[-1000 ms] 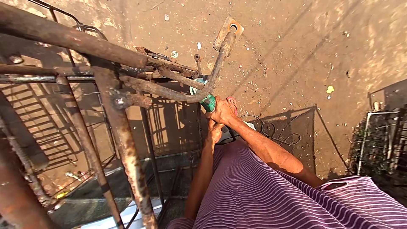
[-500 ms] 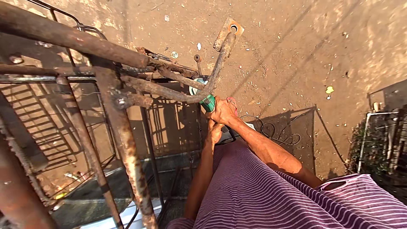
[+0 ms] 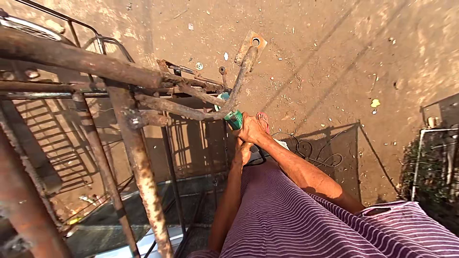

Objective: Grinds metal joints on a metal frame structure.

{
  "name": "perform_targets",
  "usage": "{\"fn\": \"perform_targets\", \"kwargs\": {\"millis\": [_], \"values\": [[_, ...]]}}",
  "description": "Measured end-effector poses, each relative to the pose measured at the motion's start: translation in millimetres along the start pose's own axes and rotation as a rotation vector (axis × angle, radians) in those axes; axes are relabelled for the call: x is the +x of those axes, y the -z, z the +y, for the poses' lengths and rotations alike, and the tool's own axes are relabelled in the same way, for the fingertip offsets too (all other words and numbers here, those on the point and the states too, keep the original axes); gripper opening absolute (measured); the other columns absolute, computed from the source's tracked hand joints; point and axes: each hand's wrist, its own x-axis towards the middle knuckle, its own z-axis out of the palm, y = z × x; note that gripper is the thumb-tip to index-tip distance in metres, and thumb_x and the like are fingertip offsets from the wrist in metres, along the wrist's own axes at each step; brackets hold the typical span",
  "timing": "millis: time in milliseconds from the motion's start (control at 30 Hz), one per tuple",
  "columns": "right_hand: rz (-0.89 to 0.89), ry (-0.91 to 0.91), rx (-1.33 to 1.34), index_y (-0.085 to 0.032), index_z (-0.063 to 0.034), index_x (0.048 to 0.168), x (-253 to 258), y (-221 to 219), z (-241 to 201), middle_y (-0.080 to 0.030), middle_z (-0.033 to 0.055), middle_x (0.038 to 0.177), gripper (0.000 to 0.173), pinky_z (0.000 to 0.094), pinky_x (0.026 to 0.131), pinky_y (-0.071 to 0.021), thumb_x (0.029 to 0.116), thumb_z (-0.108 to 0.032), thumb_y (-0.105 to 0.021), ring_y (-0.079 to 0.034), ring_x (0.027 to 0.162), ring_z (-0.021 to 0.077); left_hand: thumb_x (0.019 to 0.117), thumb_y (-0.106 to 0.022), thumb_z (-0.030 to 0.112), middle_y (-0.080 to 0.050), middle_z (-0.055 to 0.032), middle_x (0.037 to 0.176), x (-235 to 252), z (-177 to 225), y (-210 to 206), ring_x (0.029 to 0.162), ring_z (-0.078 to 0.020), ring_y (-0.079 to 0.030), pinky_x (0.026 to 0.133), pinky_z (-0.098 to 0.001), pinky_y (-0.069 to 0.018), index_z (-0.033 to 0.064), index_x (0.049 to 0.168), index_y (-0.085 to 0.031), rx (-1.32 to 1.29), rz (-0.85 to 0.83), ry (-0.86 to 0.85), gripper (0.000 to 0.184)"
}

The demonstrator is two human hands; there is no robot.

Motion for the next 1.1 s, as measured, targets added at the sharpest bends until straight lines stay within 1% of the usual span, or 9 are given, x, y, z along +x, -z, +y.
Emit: {"fn": "perform_targets", "kwargs": {"millis": [133,300,467,567,733,833,900,1000,1100], "values": [[-0.05,0.013,-0.04,-0.056,-0.0077,0.121,2.8,-4.5,14.9,-0.069,0.0142,0.093,0.072,0.0579,0.071,-0.0576,0.0711,-0.05,-0.086,-0.071,0.087,0.0338,0.0783,-0.086,0.031,-0.063,-0.0056,0.124,-10.4,-14.3,-10.1,0.113,-0.0119,-0.062,0.099,-0.0346,-0.0537,0.0052,0.144,-0.04,-0.027,0.049,-0.004,0.084],[-0.118,0.083,-0.076,-0.057,-0.0074,0.121,-15.3,6.6,26.1,-0.07,0.0129,0.094,0.072,0.0562,0.077,-0.0577,0.071,-0.052,-0.084,-0.071,0.089,0.0318,0.0828,-0.081,0.024,-0.066,-0.0045,0.116,-33.1,-25.3,-28.3,0.103,-0.0056,-0.066,0.094,-0.0278,-0.0562,-0.0037,0.138,-0.042,0.036,0.097,-0.039,0.073],[-0.188,0.212,-0.196,-0.057,-0.0067,0.122,-17.5,36.2,22.8,-0.07,0.0128,0.098,0.072,0.0546,0.081,-0.0576,0.0721,-0.053,-0.08,-0.071,0.094,0.0305,0.0871,-0.081,0.018,-0.069,-0.002,0.116,-32.6,-31.8,-62.3,0.105,-0.01,-0.068,0.096,-0.0346,-0.0572,0.004,0.137,-0.045,-0.183,0.09,-0.205,0.063],[-0.249,0.281,-0.266,-0.058,-0.0079,0.124,-7.4,57.4,12.5,-0.071,0.0122,0.102,0.073,0.0544,0.085,-0.0572,0.0719,-0.052,-0.081,-0.07,0.098,0.0291,0.0887,-0.078,0.015,-0.067,-0.0027,0.118,-21.9,-25.5,-88.5,0.107,-0.0098,-0.067,0.096,-0.034,-0.057,0.004,0.141,-0.041,-0.248,0.181,-0.221,0.065],[-0.379,0.437,-0.438,-0.056,-0.0075,0.126,24.5,85.4,7.6,-0.07,0.0136,0.106,0.074,0.0545,0.087,-0.057,0.0718,-0.05,-0.082,-0.07,0.101,0.0302,0.0887,-0.073,0.006,-0.071,-0.0016,0.111,14.2,-32.2,-130.6,0.101,-0.0101,-0.069,0.092,-0.0339,-0.0586,0.0039,0.134,-0.048,-0.382,0.32,-0.334,0.052],[-0.481,0.568,-0.574,-0.056,-0.0054,0.129,49.5,110.1,4.3,-0.07,0.0157,0.109,0.071,0.0554,0.089,-0.0563,0.0751,-0.045,-0.08,-0.069,0.104,0.0315,0.0904,-0.068,0.002,-0.071,0.0016,0.101,41.1,-23.8,-171.5,0.087,-0.0046,-0.069,0.08,-0.026,-0.0592,0.0035,0.128,-0.051,-0.403,0.501,-0.368,0.041],[-0.568,0.653,-0.674,-0.055,-0.0046,0.132,67.6,130.4,1.8,-0.069,0.0176,0.112,0.07,0.0568,0.091,-0.0556,0.0766,-0.04,-0.079,-0.068,0.107,0.0335,0.0926,-0.065,0.003,-0.067,-0.0011,0.099,62.1,-19.2,-205.6,0.082,-0.0021,-0.064,0.072,-0.0209,-0.0561,-0.0022,0.13,-0.049,-0.304,0.686,-0.33,0.04],[-0.692,0.767,-0.827,-0.059,-0.0067,0.127,88.9,162.2,-2.7,-0.071,0.0156,0.108,0.072,0.0582,0.088,-0.0564,0.0723,-0.047,-0.081,-0.07,0.103,0.0327,0.0987,-0.06,0.008,-0.066,-0.014,0.119,88.1,-6.2,-266.5,0.109,-0.0091,-0.063,0.099,-0.0267,-0.0525,-0.0104,0.134,-0.052,-0.16,0.899,-0.37,0.04],[-0.81,0.856,-0.943,-0.061,-0.0083,0.128,102.0,186.2,12.3,-0.071,0.0152,0.11,0.074,0.0586,0.089,-0.0557,0.0716,-0.051,-0.081,-0.069,0.104,0.0321,0.1008,-0.056,0.008,-0.066,-0.0111,0.12,120.9,3.1,-321.0,0.111,-0.0104,-0.064,0.1,-0.0309,-0.0546,-0.0071,0.136,-0.048,-0.54,1.003,-0.532,0.039]]}}
